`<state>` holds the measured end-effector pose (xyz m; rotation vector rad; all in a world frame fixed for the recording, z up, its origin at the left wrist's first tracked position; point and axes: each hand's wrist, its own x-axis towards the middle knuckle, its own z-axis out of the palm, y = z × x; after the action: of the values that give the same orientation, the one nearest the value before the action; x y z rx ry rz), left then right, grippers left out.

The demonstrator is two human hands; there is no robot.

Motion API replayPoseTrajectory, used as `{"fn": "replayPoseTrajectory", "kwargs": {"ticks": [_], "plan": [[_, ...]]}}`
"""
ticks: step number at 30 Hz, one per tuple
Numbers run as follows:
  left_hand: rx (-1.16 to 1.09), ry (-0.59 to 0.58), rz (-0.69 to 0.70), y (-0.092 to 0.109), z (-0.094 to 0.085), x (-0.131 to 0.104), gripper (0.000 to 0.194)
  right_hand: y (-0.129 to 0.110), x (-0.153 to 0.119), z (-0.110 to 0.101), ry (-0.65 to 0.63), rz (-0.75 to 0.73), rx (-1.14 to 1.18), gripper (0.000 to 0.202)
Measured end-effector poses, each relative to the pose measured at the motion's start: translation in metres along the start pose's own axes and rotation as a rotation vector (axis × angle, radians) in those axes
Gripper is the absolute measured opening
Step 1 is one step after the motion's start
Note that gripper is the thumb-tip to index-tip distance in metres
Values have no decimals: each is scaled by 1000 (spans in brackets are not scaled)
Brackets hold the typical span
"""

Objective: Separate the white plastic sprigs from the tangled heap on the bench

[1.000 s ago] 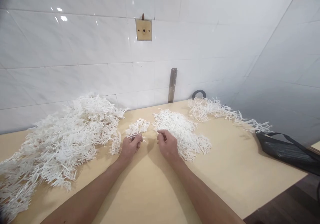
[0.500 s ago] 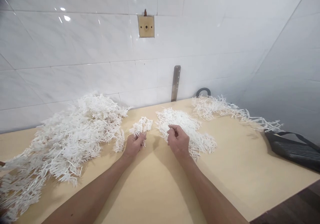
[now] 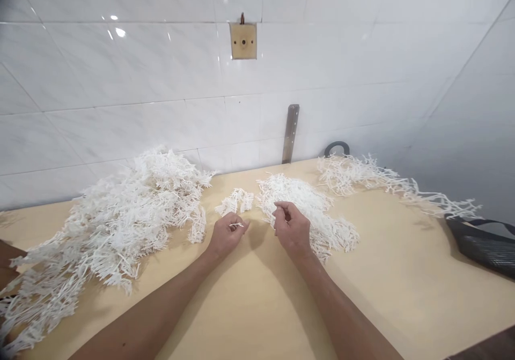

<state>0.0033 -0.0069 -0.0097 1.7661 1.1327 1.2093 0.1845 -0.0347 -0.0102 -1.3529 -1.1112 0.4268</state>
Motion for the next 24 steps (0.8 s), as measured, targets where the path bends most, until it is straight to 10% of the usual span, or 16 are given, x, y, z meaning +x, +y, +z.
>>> {"fn": "replayPoseTrajectory", "kwargs": {"ticks": [8,24], "plan": [[-142,94,-65,-9,-1,5,2,4,17,-16,160,52,55,30],[5,115,4,-16,0,7,14,2,25,-24,244,40,110,23]]}}
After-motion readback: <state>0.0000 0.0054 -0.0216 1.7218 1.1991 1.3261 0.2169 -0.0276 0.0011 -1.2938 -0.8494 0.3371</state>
